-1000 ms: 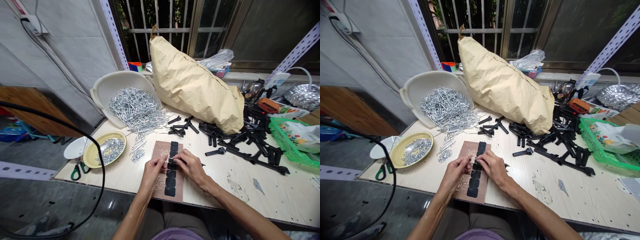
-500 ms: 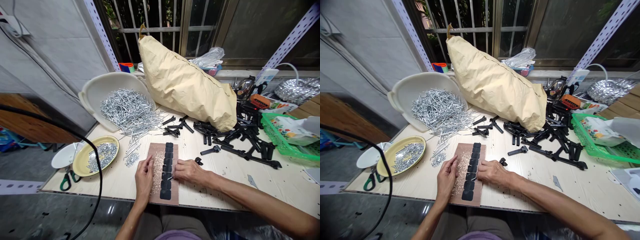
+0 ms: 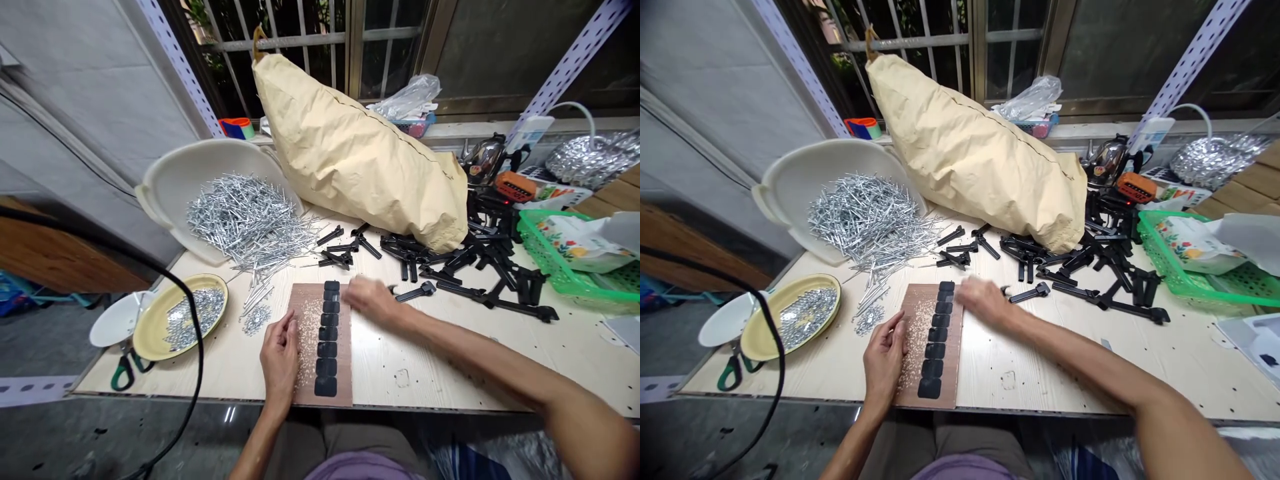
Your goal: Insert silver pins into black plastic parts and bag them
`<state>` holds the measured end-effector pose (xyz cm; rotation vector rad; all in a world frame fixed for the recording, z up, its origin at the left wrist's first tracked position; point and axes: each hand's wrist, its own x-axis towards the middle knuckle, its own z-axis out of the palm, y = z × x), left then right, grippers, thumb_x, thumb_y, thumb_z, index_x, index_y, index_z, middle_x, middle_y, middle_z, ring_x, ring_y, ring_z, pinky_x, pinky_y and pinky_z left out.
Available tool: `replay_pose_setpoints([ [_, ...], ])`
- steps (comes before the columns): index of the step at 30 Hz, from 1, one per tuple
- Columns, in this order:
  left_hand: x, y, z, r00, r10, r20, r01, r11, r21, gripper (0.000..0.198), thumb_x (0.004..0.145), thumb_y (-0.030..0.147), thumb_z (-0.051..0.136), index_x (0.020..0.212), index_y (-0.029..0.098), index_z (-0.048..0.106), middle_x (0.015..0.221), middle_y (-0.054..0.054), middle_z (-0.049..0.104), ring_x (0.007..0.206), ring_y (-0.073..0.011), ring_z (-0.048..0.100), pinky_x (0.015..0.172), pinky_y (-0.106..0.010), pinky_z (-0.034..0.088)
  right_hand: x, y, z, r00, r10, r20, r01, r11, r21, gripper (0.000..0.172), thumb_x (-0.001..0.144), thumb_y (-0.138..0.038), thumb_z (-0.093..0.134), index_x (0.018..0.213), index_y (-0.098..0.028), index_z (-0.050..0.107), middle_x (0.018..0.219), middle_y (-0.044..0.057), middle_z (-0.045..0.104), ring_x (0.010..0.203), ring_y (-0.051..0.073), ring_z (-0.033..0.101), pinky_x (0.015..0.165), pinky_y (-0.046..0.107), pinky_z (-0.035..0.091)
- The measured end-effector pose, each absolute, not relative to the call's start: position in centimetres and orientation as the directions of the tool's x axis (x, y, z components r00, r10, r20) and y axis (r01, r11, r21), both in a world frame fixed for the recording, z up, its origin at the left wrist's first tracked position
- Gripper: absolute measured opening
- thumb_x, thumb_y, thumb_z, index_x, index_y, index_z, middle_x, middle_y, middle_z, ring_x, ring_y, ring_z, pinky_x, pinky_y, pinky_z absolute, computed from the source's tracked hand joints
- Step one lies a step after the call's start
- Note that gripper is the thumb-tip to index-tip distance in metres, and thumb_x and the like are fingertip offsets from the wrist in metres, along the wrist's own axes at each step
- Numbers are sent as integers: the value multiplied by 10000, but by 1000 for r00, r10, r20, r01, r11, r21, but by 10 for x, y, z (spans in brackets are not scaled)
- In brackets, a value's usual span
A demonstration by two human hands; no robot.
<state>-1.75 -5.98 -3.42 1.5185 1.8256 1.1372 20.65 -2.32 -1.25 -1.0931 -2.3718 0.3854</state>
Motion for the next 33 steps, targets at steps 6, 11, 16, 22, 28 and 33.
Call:
replay_pose_setpoints([
  [6,-18,-60,-34,-251,955,158,538,2,843,384,851,416,469,1127,200,624,857,-50,639,811,-195,599,758,-311,466,206,-17,-22,-537,797,276,649,599,-468,326,960,-222,359,777,-170,624,710,3,568,612,85,477,470,186,384],
  [11,-17,-60,-33,-255,953,161,529,-2,848,384,852,420,460,1113,196,631,807,-44,635,804,-201,600,763,-321,463,213,10,-28,-541,780,315,699,625,-348,265,950,-260,410,827,-154,620,780,31,582,731,122,497,547,214,388],
  [16,-15,-60,-32,-263,952,160,543,9,840,400,862,423,442,1128,181,619,772,-34,627,676,-171,579,728,-313,459,199,-29,-34,-653,681,332,594,732,-332,305,954,-183,354,799,-184,616,703,7,556,656,108,467,485,194,329],
  [22,-17,-61,-31,-237,962,133,532,14,846,408,869,436,435,1138,182,605,759,-19,611,598,-151,546,668,-296,448,228,-54,-29,-573,760,307,640,649,-411,214,936,-249,445,907,-182,647,791,23,611,749,125,527,575,224,397],
  [28,-19,-59,-32,-222,960,167,556,-16,831,383,849,436,463,1111,211,630,912,-50,645,679,-172,585,654,-296,459,267,-60,-29,-416,865,278,772,498,-394,234,911,-332,494,845,-195,672,795,28,620,716,134,528,598,247,394],
  [33,-16,-62,-30,-215,956,198,551,-49,833,366,848,434,467,1060,203,656,932,-71,648,751,-195,611,645,-299,474,231,4,-8,-340,853,395,853,457,-253,282,938,-334,432,854,-172,647,874,64,627,818,169,533,717,287,402],
])
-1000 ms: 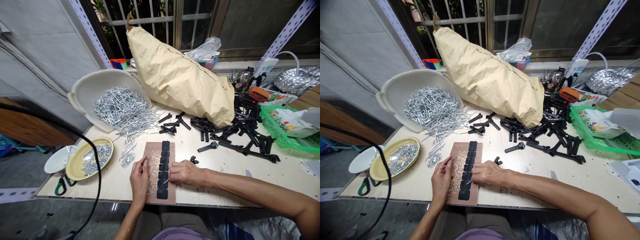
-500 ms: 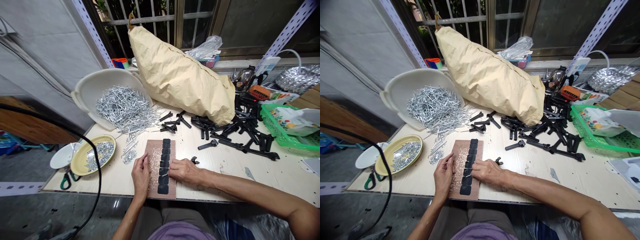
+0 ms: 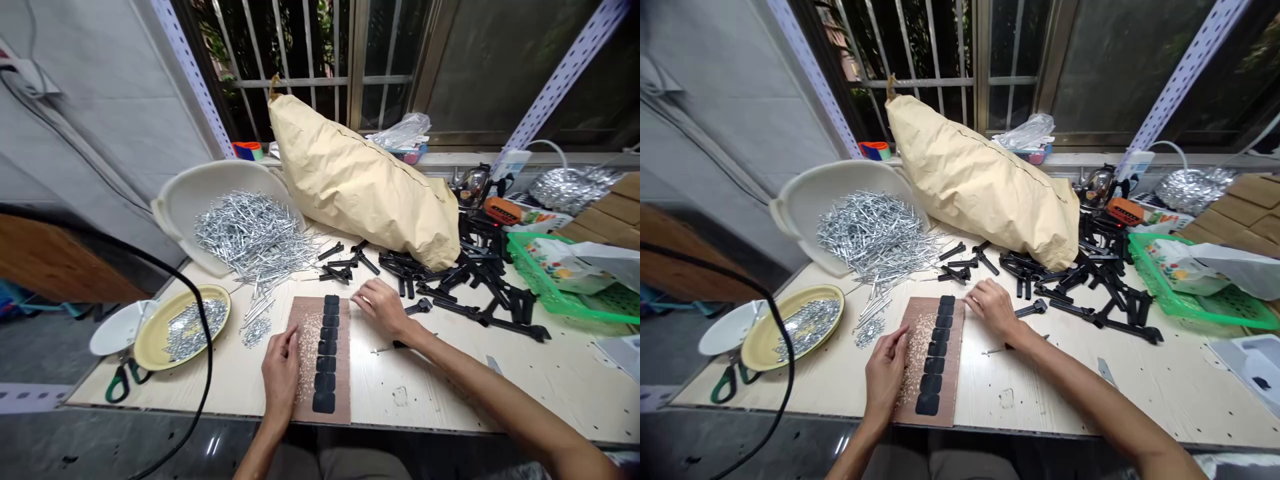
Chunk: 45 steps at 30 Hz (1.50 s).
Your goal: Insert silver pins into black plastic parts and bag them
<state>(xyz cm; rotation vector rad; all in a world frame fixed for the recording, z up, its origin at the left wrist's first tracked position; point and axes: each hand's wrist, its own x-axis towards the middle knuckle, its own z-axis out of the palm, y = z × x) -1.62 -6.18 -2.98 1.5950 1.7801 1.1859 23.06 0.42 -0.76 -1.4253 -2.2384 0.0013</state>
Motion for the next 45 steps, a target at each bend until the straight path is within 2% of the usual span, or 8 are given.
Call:
replay_pose_setpoints([
  [8,-43,-69,-18,-228,939,257,623,-62,780,299,876,361,451,1048,201,636,957,-72,631,788,-185,613,699,-301,477,155,110,-2,-285,949,135,949,299,-101,215,895,-319,500,935,-157,635,960,115,651,946,236,561,781,325,384],
  [16,-93,-71,-29,-146,943,299,870,-21,492,273,918,288,381,1023,182,609,937,-75,607,853,-192,608,722,-283,461,157,119,-16,-255,967,19,966,255,-38,268,895,-126,388,1062,-155,594,963,131,611,855,237,602,638,287,379],
  [22,-94,-64,-29,-124,975,183,970,80,231,269,927,288,382,1048,221,613,955,-30,607,765,-146,615,578,-235,396,183,82,-3,-226,951,213,967,245,-70,327,933,-275,379,1239,-298,492,1009,54,570,807,178,579,527,235,320],
  [26,-96,-58,-27,-124,982,141,986,106,132,250,920,293,402,987,224,633,950,-29,600,753,-145,604,530,-241,348,189,50,0,-233,918,320,934,303,-189,271,939,-385,387,1114,-285,567,988,12,593,758,140,583,492,221,308],
  [34,-102,-46,-39,49,989,139,998,-42,-49,255,922,186,345,916,172,599,929,-73,596,811,-196,586,546,-269,349,165,-5,-1,-350,876,333,810,461,-362,169,903,-264,437,946,-226,596,957,-4,628,785,121,603,582,208,400],
  [42,-110,-38,-36,-37,989,144,996,24,88,229,915,185,329,924,139,553,903,-105,589,757,-192,576,560,-270,370,142,-25,3,-335,859,387,706,501,-501,168,866,-189,466,946,-227,609,924,5,636,807,139,611,682,225,449],
  [43,-110,-40,-34,-63,984,167,983,32,181,210,914,208,342,914,148,543,891,-97,586,765,-189,572,575,-269,380,140,-27,4,-328,862,387,690,498,-525,170,866,-185,466,949,-226,608,923,6,636,802,138,612,678,226,451],
  [45,-109,-45,-29,-153,974,168,853,45,520,183,904,274,381,857,165,520,824,-67,579,712,-168,559,583,-266,395,135,-31,5,-342,859,382,655,509,-559,189,876,-180,455,972,-227,611,922,8,637,783,134,611,664,226,454],
])
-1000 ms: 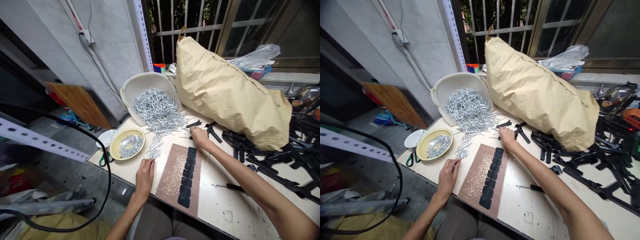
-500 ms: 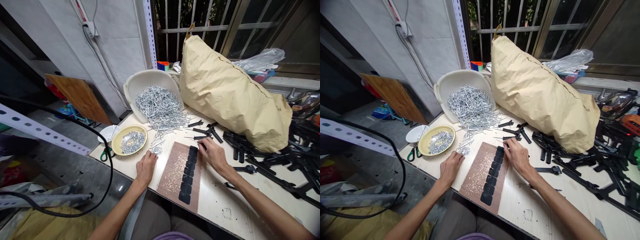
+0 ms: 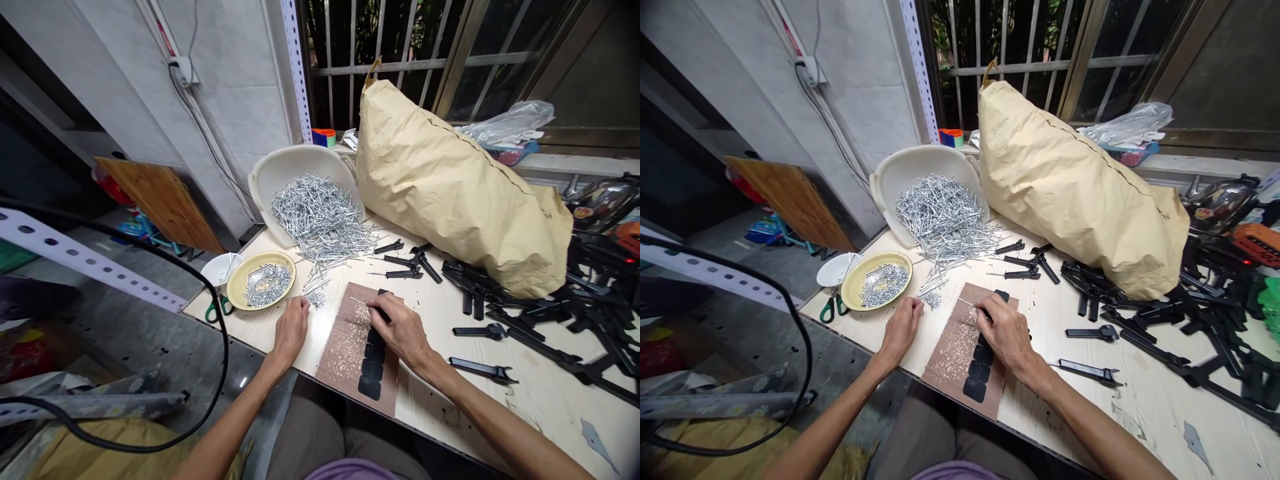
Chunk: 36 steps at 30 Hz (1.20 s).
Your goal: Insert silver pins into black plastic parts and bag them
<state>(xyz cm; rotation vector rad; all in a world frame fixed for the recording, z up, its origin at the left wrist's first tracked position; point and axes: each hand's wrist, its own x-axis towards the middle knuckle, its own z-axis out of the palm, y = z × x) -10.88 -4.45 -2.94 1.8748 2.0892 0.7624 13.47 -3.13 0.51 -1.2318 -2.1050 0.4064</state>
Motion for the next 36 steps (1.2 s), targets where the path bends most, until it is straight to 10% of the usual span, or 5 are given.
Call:
replay_pose_setpoints([
  [3,-98,-49,-20,-261,964,-56,221,116,968,230,828,397,515,782,173,486,719,-8,558,527,-102,486,493,-236,375,121,-38,6,-411,832,374,616,555,-559,213,898,-192,443,1008,-232,621,926,11,644,771,133,612,663,227,457],
  [6,-82,-50,-8,-205,940,-272,-326,197,925,327,667,378,712,783,153,505,699,11,564,506,-66,474,481,-207,392,107,-42,6,-438,820,369,634,573,-520,195,915,-244,454,989,-238,634,902,13,649,785,137,617,678,229,453],
  [9,-69,-51,2,-165,930,-327,-499,208,841,392,581,283,792,851,120,561,682,14,578,562,-63,514,555,-198,446,99,-42,6,-421,828,370,683,558,-472,200,927,-262,443,986,-233,633,884,20,648,796,138,617,681,225,438],
  [36,-52,-57,-3,-163,952,-260,-268,211,940,324,662,303,735,890,85,660,670,-21,653,595,-103,600,629,-237,506,117,-44,16,-513,741,434,811,583,-37,192,924,-171,445,832,-214,608,819,20,619,740,143,504,627,275,282],
])
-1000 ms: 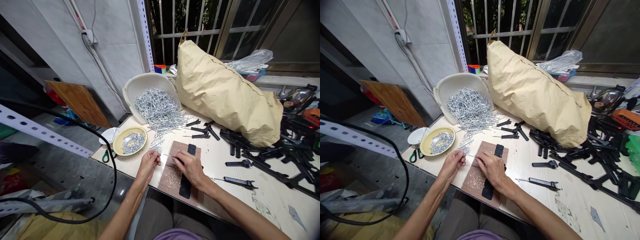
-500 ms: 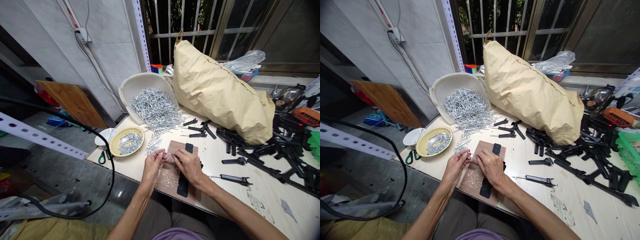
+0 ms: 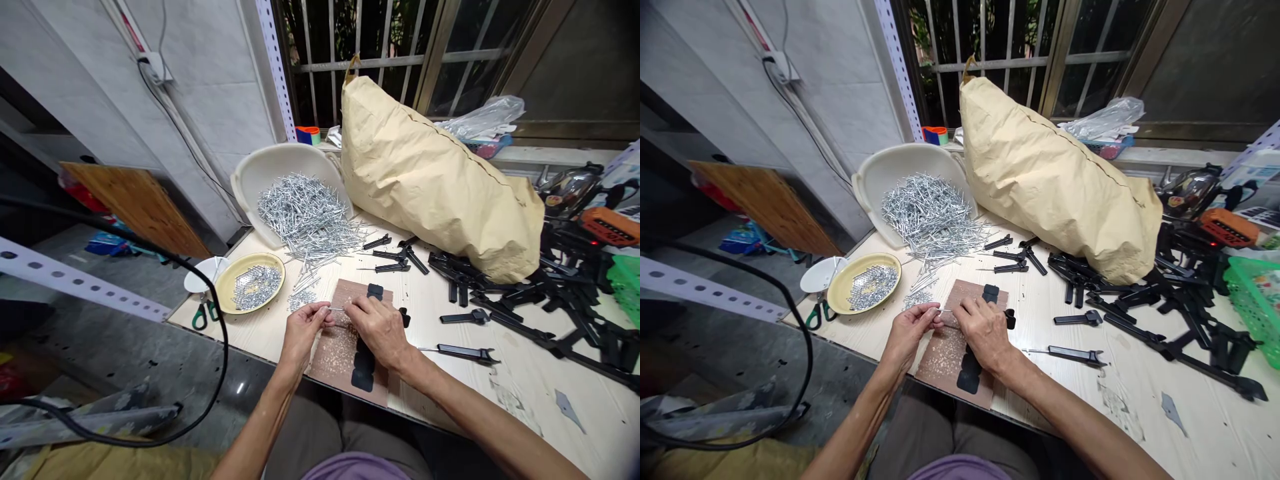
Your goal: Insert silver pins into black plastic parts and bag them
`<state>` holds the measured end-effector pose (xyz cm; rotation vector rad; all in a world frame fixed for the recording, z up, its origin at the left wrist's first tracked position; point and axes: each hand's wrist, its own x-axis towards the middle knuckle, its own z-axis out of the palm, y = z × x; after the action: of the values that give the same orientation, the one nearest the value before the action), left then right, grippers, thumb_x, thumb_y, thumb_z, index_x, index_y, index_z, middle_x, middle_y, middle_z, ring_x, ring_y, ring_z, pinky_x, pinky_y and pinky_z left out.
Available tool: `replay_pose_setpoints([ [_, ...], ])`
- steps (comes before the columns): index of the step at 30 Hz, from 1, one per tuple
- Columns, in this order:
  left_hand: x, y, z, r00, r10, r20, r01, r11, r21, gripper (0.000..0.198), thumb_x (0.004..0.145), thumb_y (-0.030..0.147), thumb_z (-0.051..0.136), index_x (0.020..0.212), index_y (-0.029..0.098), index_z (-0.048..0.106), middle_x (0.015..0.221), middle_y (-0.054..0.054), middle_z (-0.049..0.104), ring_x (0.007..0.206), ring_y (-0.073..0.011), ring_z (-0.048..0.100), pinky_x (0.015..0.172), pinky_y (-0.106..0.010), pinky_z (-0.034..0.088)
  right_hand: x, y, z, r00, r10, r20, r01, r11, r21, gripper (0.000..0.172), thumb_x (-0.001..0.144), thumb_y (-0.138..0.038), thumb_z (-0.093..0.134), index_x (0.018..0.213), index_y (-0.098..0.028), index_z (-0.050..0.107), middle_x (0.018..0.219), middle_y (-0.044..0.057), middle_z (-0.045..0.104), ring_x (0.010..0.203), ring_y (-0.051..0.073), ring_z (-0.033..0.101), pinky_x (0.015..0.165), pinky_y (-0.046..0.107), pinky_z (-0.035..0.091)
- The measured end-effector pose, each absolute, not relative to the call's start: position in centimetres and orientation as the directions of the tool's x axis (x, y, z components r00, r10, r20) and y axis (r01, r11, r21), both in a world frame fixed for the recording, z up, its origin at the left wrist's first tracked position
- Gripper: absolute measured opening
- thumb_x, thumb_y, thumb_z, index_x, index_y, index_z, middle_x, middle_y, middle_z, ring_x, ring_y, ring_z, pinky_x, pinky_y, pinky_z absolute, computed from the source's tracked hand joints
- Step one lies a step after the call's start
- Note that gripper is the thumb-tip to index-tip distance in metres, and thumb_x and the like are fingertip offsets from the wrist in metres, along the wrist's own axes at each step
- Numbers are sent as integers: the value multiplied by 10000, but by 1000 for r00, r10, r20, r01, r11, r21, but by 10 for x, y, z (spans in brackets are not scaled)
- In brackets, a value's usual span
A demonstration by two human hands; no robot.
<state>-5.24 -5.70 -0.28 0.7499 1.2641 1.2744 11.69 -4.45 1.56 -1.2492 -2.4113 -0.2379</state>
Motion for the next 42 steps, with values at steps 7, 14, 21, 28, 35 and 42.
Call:
replay_pose_setpoints([
  [7,-54,-55,0,-112,968,-227,-132,212,968,324,679,338,714,895,100,669,622,-9,625,558,-117,577,561,-233,477,119,-44,5,-526,724,447,798,602,-35,167,937,-215,433,918,-222,599,799,14,617,736,139,517,625,278,284],
  [14,-54,-54,3,-111,974,-195,-50,191,980,297,694,357,684,877,123,681,604,-2,613,536,-119,566,547,-231,459,114,-49,5,-433,816,384,819,533,-210,224,945,-278,407,850,-198,593,794,13,632,671,121,568,581,251,309],
  [21,-52,-52,1,-130,977,-168,-22,166,986,281,694,355,685,854,125,676,599,3,613,543,-117,567,560,-228,462,110,-54,1,-367,862,349,809,481,-337,173,944,-282,410,918,-207,563,860,7,642,715,123,598,583,233,328],
  [28,-52,-52,0,-124,980,-155,-12,155,988,295,679,367,696,850,128,681,610,-2,619,539,-121,568,545,-232,461,110,-54,3,-377,848,373,835,486,-259,205,943,-299,405,876,-203,574,845,25,620,701,125,580,564,234,303],
  [35,-51,-53,-2,-110,982,-153,-2,154,988,284,689,357,693,859,129,683,616,1,622,538,-109,568,546,-218,467,113,-54,-1,-385,848,363,817,496,-292,209,948,-297,396,910,-205,580,838,22,629,688,123,580,573,228,319],
  [42,-48,-55,0,-97,979,-177,-34,174,984,282,682,346,700,849,118,683,621,-3,619,545,-102,555,540,-211,472,115,-54,0,-393,839,377,831,500,-245,236,948,-292,402,848,-191,590,807,31,624,683,126,576,596,230,338],
])
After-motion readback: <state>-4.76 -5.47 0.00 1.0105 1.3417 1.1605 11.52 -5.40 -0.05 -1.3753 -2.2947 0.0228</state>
